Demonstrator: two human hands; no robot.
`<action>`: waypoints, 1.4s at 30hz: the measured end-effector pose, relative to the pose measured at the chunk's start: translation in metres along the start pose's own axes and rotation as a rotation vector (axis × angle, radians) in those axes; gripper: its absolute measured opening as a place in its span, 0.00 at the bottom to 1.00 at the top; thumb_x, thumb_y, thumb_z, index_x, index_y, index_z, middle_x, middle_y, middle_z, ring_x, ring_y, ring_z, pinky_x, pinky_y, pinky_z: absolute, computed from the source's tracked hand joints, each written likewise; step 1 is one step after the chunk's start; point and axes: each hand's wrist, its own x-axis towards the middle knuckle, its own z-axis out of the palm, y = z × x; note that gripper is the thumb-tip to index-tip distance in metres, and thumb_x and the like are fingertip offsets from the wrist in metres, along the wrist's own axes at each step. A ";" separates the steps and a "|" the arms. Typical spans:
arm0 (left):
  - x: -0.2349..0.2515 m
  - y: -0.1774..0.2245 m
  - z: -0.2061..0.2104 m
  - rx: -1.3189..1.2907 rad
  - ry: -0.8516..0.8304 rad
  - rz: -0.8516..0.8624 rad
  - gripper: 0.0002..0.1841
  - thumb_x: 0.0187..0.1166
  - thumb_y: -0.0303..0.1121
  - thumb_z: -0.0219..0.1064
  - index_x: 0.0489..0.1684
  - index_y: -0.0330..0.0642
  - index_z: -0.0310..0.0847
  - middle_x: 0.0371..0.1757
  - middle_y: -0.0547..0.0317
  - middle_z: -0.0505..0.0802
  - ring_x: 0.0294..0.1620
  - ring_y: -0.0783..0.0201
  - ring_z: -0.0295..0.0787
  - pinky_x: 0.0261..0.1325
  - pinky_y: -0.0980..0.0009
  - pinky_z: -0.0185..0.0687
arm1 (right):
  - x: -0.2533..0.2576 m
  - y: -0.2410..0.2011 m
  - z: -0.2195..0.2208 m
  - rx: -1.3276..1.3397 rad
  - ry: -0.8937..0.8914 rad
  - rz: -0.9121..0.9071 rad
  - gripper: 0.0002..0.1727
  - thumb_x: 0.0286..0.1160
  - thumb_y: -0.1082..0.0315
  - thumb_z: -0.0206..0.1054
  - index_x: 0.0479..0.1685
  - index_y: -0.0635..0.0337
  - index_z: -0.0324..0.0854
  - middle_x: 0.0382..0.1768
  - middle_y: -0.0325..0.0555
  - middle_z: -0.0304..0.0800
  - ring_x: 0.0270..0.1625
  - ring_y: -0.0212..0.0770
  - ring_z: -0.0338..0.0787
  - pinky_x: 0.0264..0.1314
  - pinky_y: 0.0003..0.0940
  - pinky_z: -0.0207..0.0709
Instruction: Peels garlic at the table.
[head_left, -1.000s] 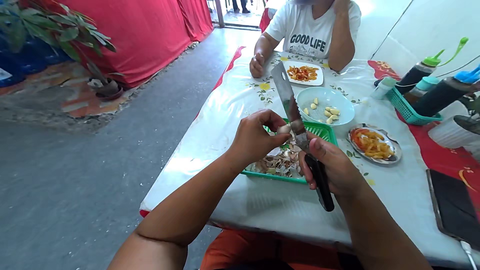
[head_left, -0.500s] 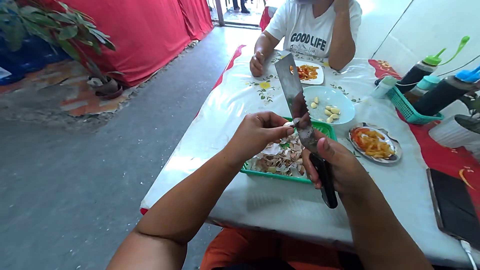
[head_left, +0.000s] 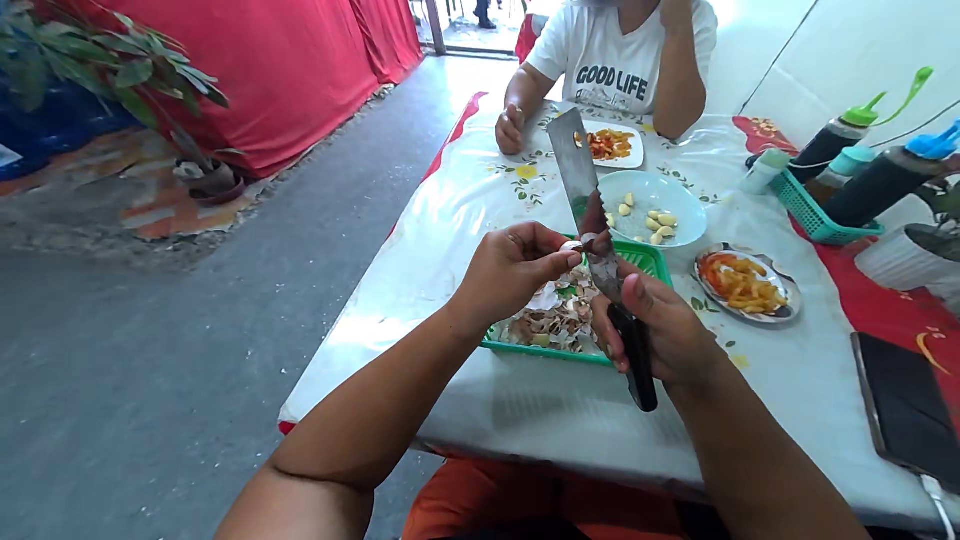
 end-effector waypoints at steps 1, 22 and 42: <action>0.000 0.000 0.000 0.021 0.010 0.017 0.05 0.74 0.27 0.76 0.42 0.39 0.88 0.33 0.64 0.94 0.32 0.74 0.90 0.39 0.78 0.88 | 0.000 0.000 0.001 0.003 0.005 -0.003 0.37 0.80 0.37 0.63 0.86 0.36 0.62 0.20 0.37 0.79 0.16 0.29 0.82 0.19 0.21 0.82; 0.000 0.006 0.000 -0.197 -0.031 -0.154 0.03 0.76 0.25 0.74 0.42 0.37 0.88 0.34 0.61 0.93 0.33 0.72 0.91 0.41 0.76 0.91 | -0.004 -0.001 -0.003 0.044 -0.040 -0.022 0.37 0.80 0.35 0.60 0.87 0.38 0.63 0.20 0.38 0.81 0.16 0.29 0.82 0.19 0.21 0.81; -0.006 -0.010 0.014 0.326 0.123 0.334 0.12 0.66 0.27 0.82 0.39 0.32 0.85 0.35 0.57 0.92 0.33 0.73 0.92 0.41 0.77 0.92 | 0.002 0.001 0.008 -0.010 0.096 -0.001 0.33 0.80 0.37 0.63 0.79 0.42 0.65 0.18 0.37 0.78 0.14 0.29 0.82 0.17 0.21 0.81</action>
